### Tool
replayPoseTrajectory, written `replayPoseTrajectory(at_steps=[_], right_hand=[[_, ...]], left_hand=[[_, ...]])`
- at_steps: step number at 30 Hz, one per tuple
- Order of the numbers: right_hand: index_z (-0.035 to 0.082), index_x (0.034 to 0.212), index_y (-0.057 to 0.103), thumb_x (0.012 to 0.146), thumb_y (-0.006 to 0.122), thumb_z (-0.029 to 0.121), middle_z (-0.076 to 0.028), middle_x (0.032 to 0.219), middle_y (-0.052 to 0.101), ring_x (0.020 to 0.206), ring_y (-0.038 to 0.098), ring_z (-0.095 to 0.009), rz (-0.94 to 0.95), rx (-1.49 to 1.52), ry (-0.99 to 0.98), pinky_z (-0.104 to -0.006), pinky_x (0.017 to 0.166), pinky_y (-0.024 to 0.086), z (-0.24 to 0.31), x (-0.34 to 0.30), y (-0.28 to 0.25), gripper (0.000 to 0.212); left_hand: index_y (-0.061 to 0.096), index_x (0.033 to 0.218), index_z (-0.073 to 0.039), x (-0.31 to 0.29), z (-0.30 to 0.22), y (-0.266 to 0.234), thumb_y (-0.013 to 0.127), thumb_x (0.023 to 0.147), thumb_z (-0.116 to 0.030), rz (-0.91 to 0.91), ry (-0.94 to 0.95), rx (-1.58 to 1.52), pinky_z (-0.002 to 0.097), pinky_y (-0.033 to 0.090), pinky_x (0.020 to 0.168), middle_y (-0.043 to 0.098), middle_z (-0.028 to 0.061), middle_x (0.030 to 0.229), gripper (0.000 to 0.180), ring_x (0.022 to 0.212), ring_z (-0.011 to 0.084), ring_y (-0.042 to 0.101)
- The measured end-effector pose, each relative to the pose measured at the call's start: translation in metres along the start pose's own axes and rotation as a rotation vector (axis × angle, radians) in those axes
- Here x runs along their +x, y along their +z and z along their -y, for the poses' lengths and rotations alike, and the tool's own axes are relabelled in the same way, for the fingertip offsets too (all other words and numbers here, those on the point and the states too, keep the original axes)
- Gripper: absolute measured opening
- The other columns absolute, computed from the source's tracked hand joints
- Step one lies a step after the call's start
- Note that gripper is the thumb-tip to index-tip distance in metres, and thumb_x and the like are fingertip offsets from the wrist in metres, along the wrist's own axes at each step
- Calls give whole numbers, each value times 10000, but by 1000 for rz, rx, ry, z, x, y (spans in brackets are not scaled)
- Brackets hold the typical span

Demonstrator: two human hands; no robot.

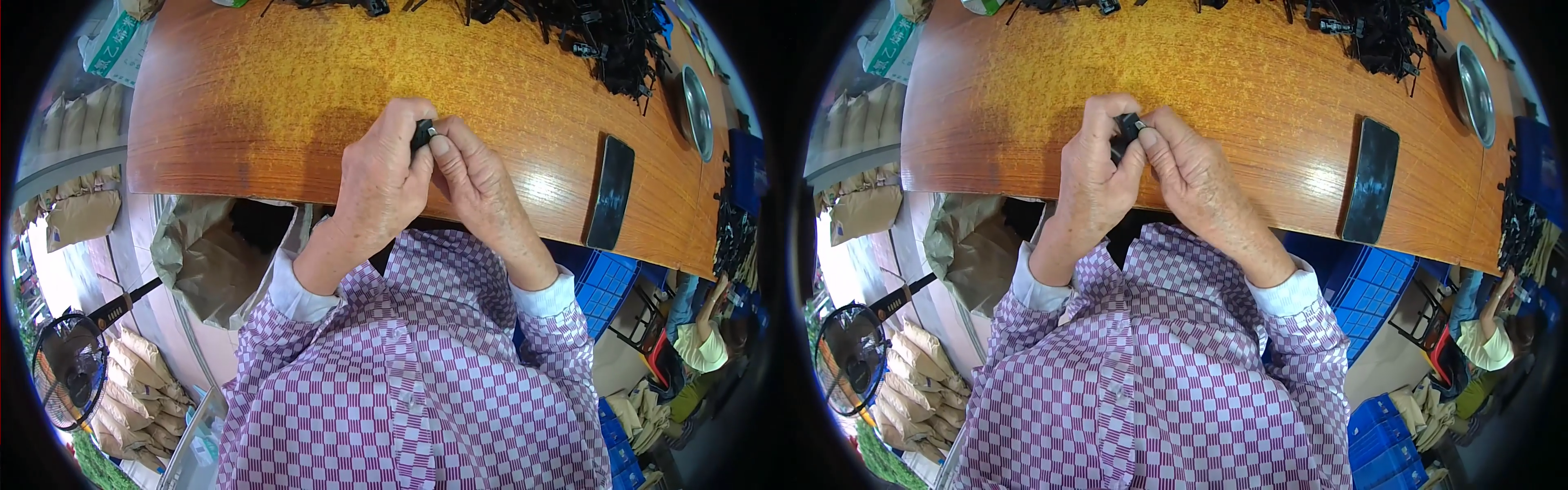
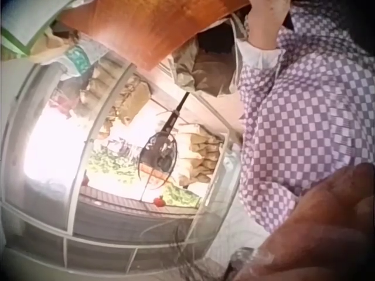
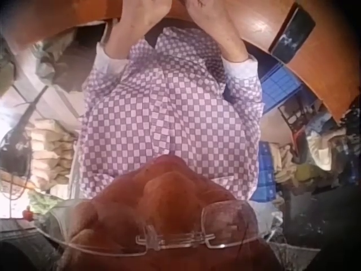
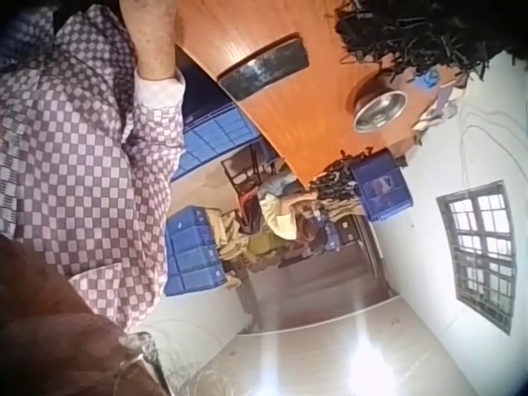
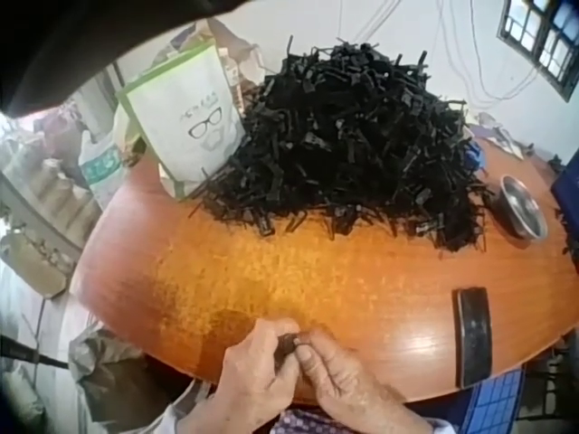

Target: Assembling small black plastic components by hand at a workstation.

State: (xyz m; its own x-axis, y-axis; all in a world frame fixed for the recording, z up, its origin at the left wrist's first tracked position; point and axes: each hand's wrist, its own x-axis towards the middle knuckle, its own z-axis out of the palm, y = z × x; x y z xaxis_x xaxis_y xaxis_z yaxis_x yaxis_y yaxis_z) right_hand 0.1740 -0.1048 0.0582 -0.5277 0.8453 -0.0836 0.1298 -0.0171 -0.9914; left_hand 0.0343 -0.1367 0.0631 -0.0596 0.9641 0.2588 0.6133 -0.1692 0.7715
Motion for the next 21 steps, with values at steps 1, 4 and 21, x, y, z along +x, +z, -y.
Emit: replayPoseTrajectory(at_steps=[1, 4, 21], right_hand=[[31, 983, 528, 985, 454, 226, -63, 665, 541, 538, 478, -120, 9, 15, 5, -278, 473, 378, 4, 1, -1, 209], [33, 1005, 539, 986, 455, 216, -19, 693, 530, 502, 429, -68, -28, 135, 99, -209, 435, 327, 22, 1, -5, 202], [43, 1096, 560, 876, 650, 183, 53, 730, 513, 524, 428, -17, 40, 747, 119, -155, 415, 272, 2, -6, -41, 276]], left_hand=[[456, 1089, -48, 1, -1, 0, 611, 811, -19, -21, -57, -118, 344, 478, 576, 552, 123, 840, 320, 691, 266, 606], [465, 1113, -44, 3, -4, -5, 597, 846, -35, -66, -170, -348, 296, 464, 545, 553, 86, 832, 299, 674, 192, 598], [457, 1301, -49, 11, -21, -3, 473, 951, -125, 444, -568, -1394, 176, 363, 453, 583, 88, 861, 358, 607, 90, 522]])
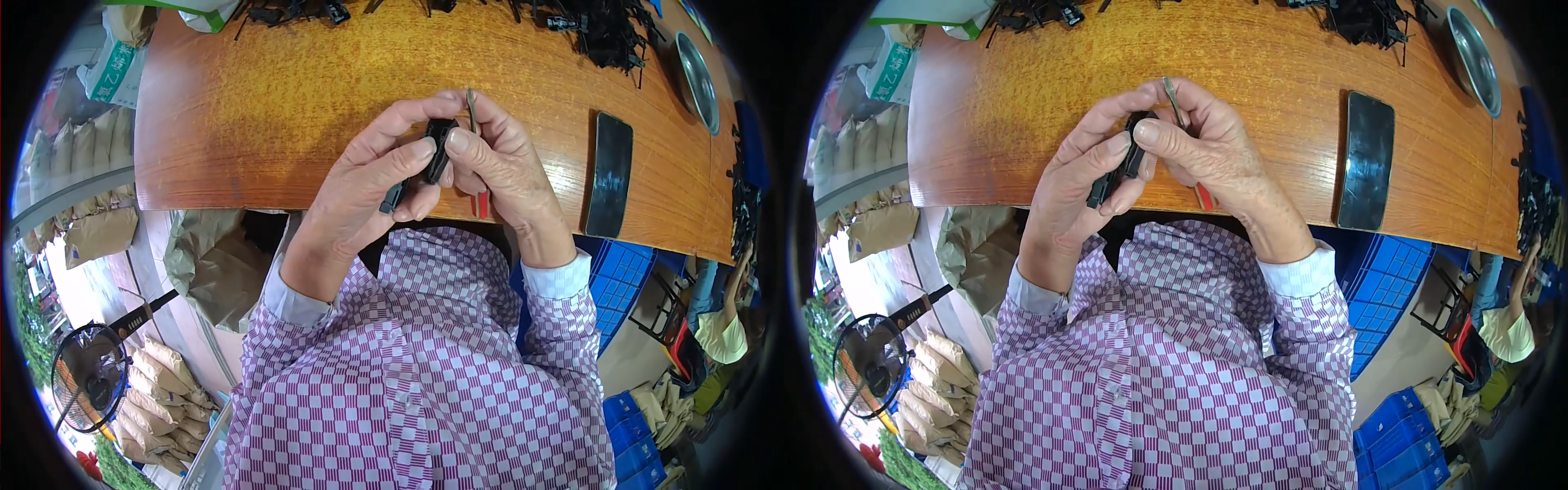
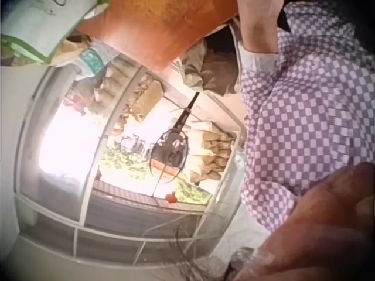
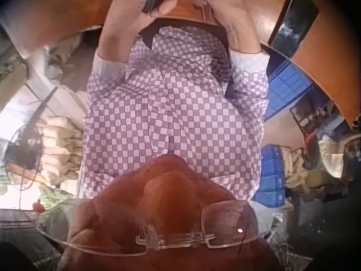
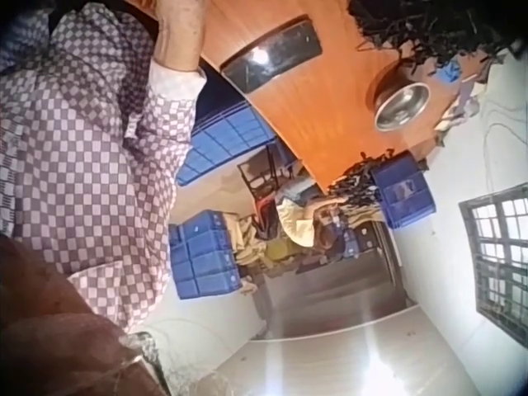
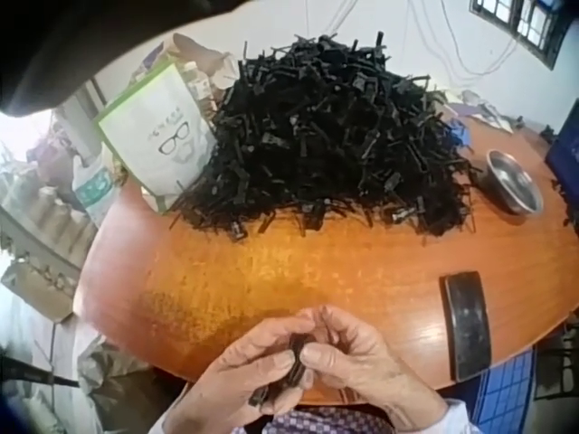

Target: Assembling small black plastic components by hand at a workstation.

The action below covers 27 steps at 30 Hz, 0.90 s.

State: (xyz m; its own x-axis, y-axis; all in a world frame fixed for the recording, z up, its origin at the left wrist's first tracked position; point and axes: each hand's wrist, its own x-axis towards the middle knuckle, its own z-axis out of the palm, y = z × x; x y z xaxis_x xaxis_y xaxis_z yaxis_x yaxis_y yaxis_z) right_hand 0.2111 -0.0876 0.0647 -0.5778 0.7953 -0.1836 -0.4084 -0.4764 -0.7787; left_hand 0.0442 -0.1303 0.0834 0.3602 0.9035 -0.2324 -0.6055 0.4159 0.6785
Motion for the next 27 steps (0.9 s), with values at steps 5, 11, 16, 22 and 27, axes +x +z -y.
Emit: replayPoseTrajectory(at_steps=[5, 11, 16, 22, 27], right_hand=[[44, 1078, 571, 856, 675, 180, 62, 736, 498, 534, 412, -8, 4, -78, 54, -152, 426, 268, 6, -2, -4, 280], [38, 1081, 569, 867, 663, 170, 69, 708, 468, 531, 387, -2, -7, -331, -61, -149, 428, 266, -2, 1, -5, 268], [28, 1134, 544, 928, 579, 245, 55, 701, 449, 533, 389, -12, -96, -491, -51, -155, 433, 258, -3, 2, 15, 302], [23, 1207, 487, 988, 434, 319, 37, 682, 431, 511, 363, -22, -76, -318, 96, -167, 425, 238, -6, -1, 48, 371], [31, 1245, 445, 1007, 380, 309, 35, 667, 418, 492, 338, -25, -8, -363, 100, -174, 416, 228, -13, 8, 61, 372]], left_hand=[[474, 1276, -53, 0, -3, 8, 504, 933, -92, -50, -18, 275, 178, 386, 492, 580, 57, 882, 346, 632, 79, 540], [446, 1304, -53, -4, 2, 8, 528, 909, -78, -40, 188, 678, 169, 391, 482, 610, 87, 924, 404, 630, 73, 546], [446, 1292, -56, -11, 3, 7, 546, 885, -11, -226, 331, 1014, 210, 441, 592, 610, 89, 989, 421, 735, 97, 568], [475, 1241, -43, -22, -5, -6, 546, 876, 29, -394, 400, 977, 277, 493, 743, 626, 128, 1025, 378, 906, 183, 639], [482, 1239, -43, -30, -9, -12, 539, 882, 25, -429, 425, 923, 279, 499, 736, 642, 130, 1018, 368, 893, 182, 646]])
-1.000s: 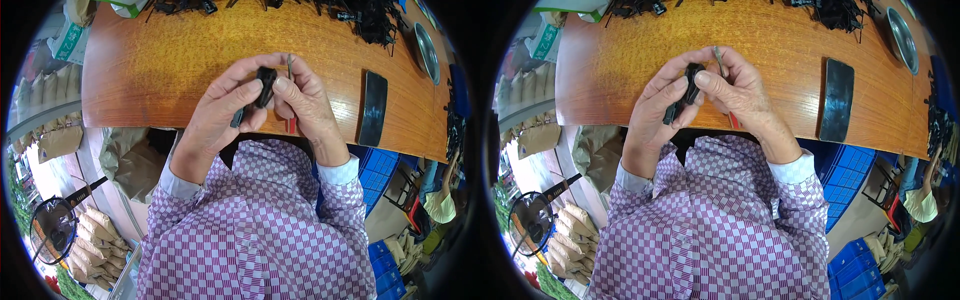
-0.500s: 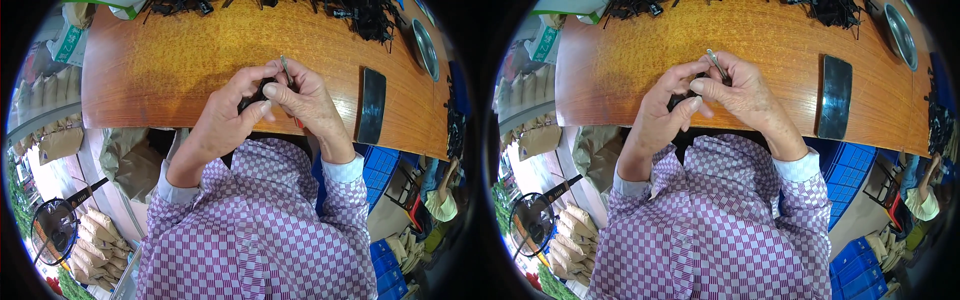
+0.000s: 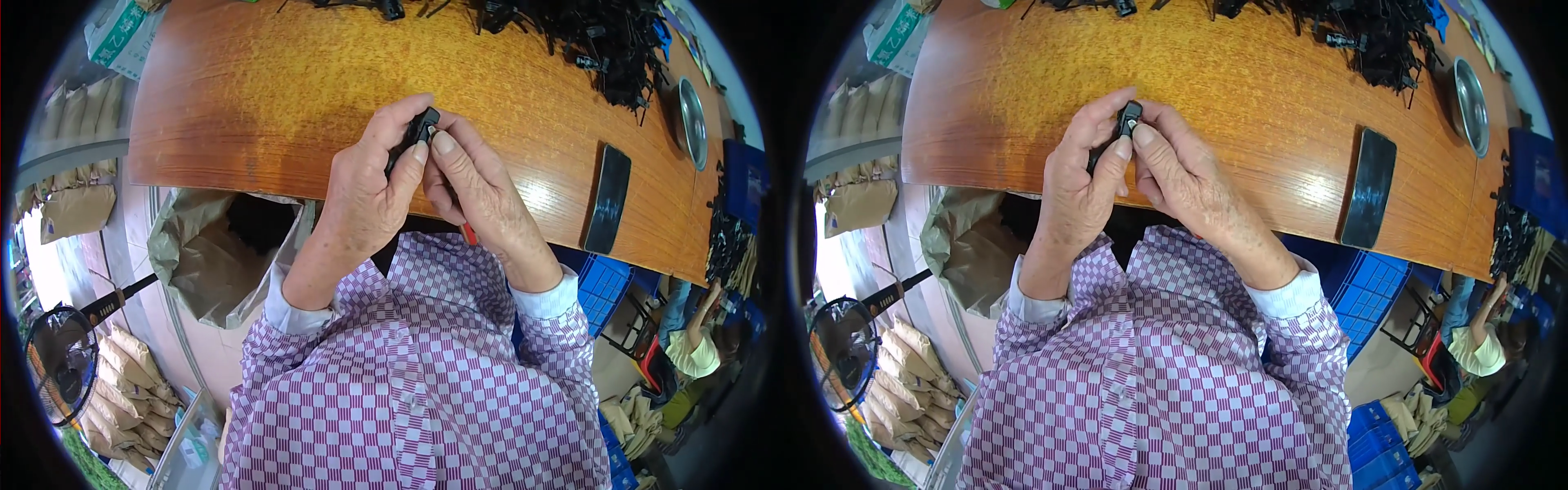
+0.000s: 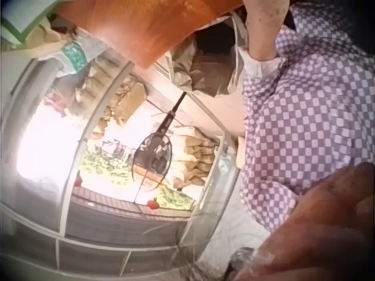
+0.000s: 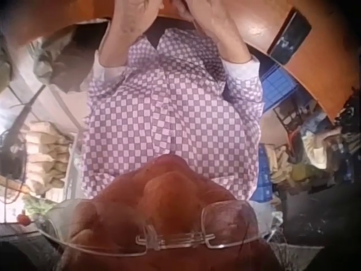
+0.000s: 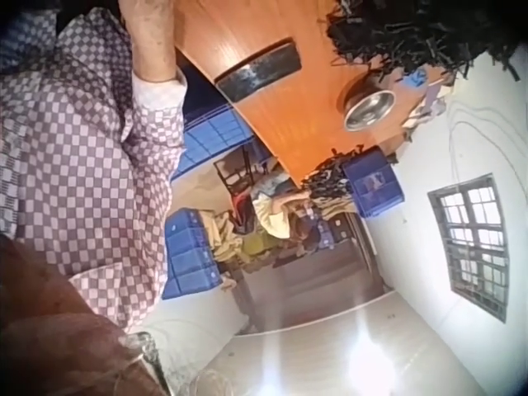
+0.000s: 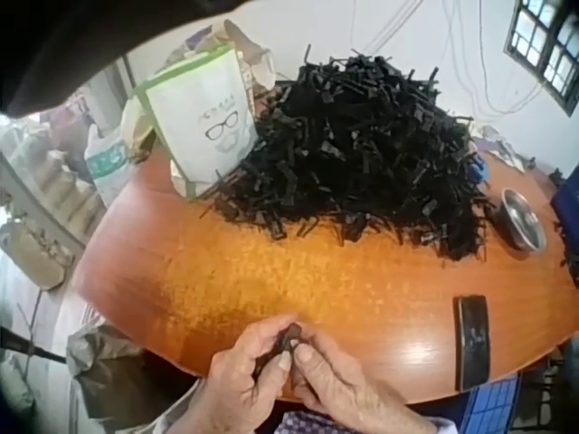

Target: Assembling small black plastic components by hand at a workstation.

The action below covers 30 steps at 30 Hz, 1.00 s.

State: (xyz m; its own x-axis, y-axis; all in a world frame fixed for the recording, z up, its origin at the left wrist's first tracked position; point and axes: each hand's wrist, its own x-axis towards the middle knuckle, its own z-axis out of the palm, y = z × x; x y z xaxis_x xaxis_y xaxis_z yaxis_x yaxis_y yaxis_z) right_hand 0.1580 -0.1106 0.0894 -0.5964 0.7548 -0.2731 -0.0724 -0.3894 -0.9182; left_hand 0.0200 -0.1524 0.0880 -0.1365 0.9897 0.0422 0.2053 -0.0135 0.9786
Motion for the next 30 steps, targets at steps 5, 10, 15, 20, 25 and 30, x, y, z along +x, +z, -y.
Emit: replayPoseTrajectory(at_steps=[5, 10, 15, 20, 25, 30], right_hand=[[49, 1247, 437, 1006, 389, 292, 40, 665, 414, 486, 332, -24, 18, -26, 10, -175, 414, 226, 1, 8, 14, 345], [60, 1240, 440, 1005, 392, 282, 44, 665, 411, 485, 325, -21, 61, -40, -50, -177, 412, 220, -6, 19, 25, 326], [64, 1211, 472, 998, 409, 295, 35, 657, 435, 500, 383, -36, 125, -215, -37, -177, 421, 276, -10, 40, 36, 320], [42, 1162, 524, 958, 476, 370, -5, 676, 543, 514, 481, -73, 314, -689, -280, -207, 457, 392, -17, 76, 19, 390], [17, 1061, 579, 902, 536, 453, -72, 721, 636, 565, 595, -147, -68, -1181, -306, -287, 524, 495, 29, 119, -5, 467], [35, 939, 589, 884, 568, 437, -95, 639, 611, 579, 617, -191, -331, -1726, -339, -310, 518, 495, 24, 159, -21, 407]], left_hand=[[499, 1229, -39, -3, 4, -10, 544, 878, 21, -60, 31, -14, 285, 507, 740, 644, 146, 1025, 360, 897, 206, 655], [537, 1186, -26, -5, 12, -17, 549, 869, 22, -186, 189, 69, 289, 510, 748, 643, 155, 1021, 321, 909, 229, 658], [563, 1150, -12, -6, 21, -34, 542, 868, 26, -310, 273, 261, 293, 514, 749, 641, 156, 1015, 285, 897, 229, 658], [566, 1146, -6, -24, 25, -64, 539, 862, 37, -263, 231, 357, 296, 518, 744, 638, 172, 1004, 288, 886, 234, 659], [563, 1154, -22, -86, 27, -135, 535, 857, 18, -441, -83, 353, 318, 513, 725, 618, 166, 1025, 301, 821, 306, 646], [562, 1153, -28, -118, 37, -168, 562, 826, 18, -299, -98, 987, 358, 485, 805, 594, 156, 1075, 330, 931, 315, 599]])
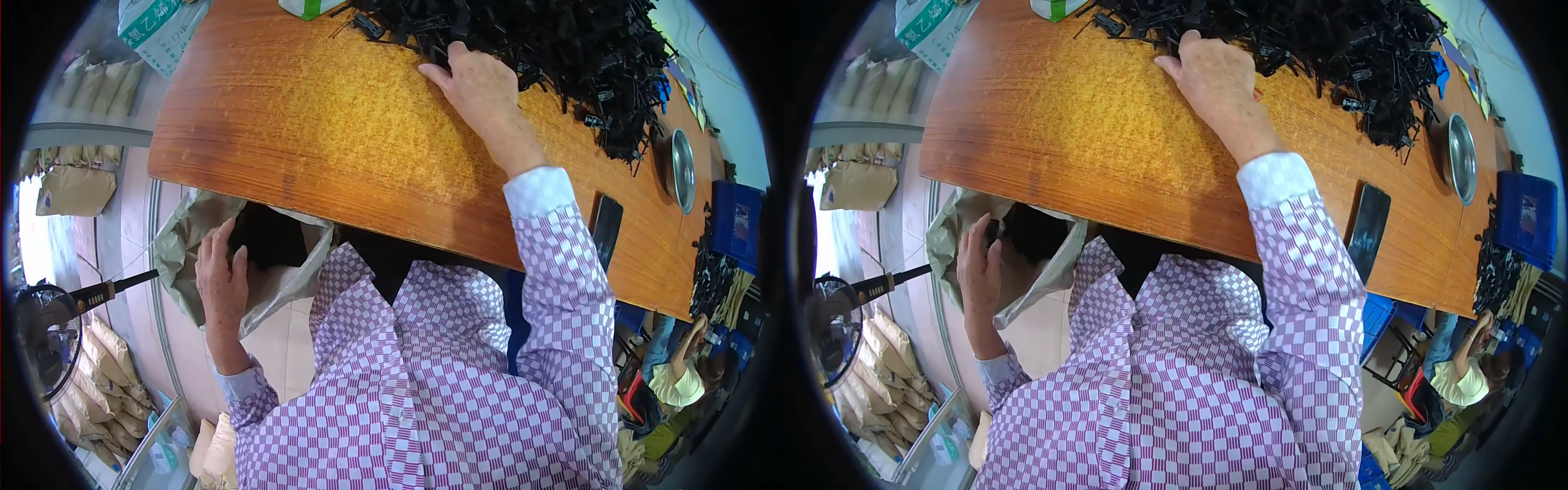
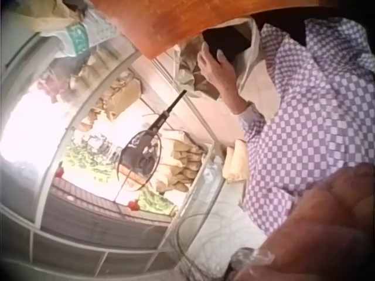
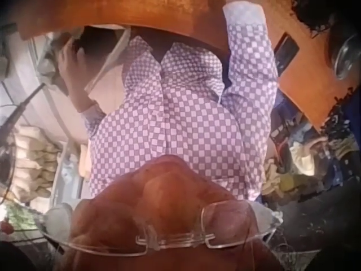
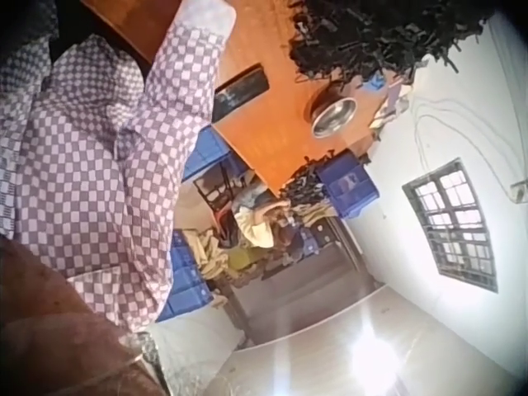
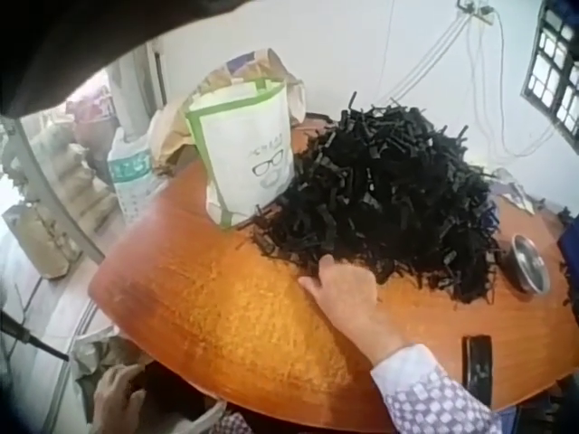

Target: Assembling small black plastic components by hand at a workstation.

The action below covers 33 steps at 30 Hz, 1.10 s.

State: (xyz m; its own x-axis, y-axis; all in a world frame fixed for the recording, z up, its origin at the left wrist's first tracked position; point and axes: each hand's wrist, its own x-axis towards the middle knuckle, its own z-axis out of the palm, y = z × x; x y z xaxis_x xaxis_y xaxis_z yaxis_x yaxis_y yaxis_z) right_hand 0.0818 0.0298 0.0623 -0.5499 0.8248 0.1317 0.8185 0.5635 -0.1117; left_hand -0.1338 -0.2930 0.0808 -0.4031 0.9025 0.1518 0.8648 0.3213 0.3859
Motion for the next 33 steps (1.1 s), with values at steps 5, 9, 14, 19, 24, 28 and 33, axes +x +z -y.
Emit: replayPoseTrajectory(at_steps=[5, 9, 14, 19, 24, 28, 33], right_hand=[[43, 893, 586, 893, 589, 363, -56, 599, 572, 517, 555, -168, -212, 106, -35, -278, 468, 442, -14, -7, 14, 319], [36, 875, 569, 897, 589, 309, -1, 608, 551, 512, 518, -158, 383, 1158, 335, -265, 465, 413, -31, -32, -20, 274], [35, 950, 564, 906, 585, 256, 47, 621, 526, 509, 479, -137, 527, 1450, 465, -244, 456, 372, -53, -77, -37, 227], [56, 1067, 568, 881, 601, 181, -20, 610, 534, 493, 507, -193, 5, 889, -152, -290, 453, 403, -31, -138, -48, 226], [70, 1106, 575, 783, 656, 134, -78, 627, 529, 528, 545, -243, -78, 517, -288, -335, 479, 445, -39, -167, -53, 340], [83, 1118, 583, 727, 677, 114, -63, 636, 539, 545, 561, -218, -96, 476, -395, -324, 485, 450, -44, -176, -54, 404], [91, 1082, 599, 697, 679, 98, -50, 637, 546, 563, 575, -201, -84, 480, -443, -321, 486, 452, -50, -185, -51, 393]], left_hand=[[565, 1147, -32, 20, -29, 8, 579, 810, 15, -78, 51, -134, 351, 476, 814, 585, 154, 1102, 340, 1014, 293, 571], [567, 1133, -25, 41, -64, 28, 577, 825, 9, 38, 86, -414, 319, 478, 805, 592, 132, 1100, 310, 982, 255, 591], [531, 1190, -24, 77, -138, 54, 513, 943, -165, 638, -158, -1200, 250, 482, 687, 619, 112, 1039, 285, 830, 145, 622], [500, 1229, -20, 95, -165, 83, 491, 966, -289, 955, -409, -1672, 215, 469, 584, 627, 148, 979, 377, 747, 127, 627], [489, 1231, -6, 88, -165, 98, 491, 960, -342, 1187, -375, -1761, 186, 458, 487, 636, 168, 920, 433, 628, 124, 624], [467, 1252, -1, 74, -170, 93, 484, 963, -326, 1267, -445, -1796, 178, 446, 443, 636, 179, 896, 435, 550, 115, 597], [411, 1310, -11, 63, -179, 88, 486, 963, -261, 1329, -550, -1778, 169, 446, 442, 629, 190, 893, 434, 530, 113, 583]])
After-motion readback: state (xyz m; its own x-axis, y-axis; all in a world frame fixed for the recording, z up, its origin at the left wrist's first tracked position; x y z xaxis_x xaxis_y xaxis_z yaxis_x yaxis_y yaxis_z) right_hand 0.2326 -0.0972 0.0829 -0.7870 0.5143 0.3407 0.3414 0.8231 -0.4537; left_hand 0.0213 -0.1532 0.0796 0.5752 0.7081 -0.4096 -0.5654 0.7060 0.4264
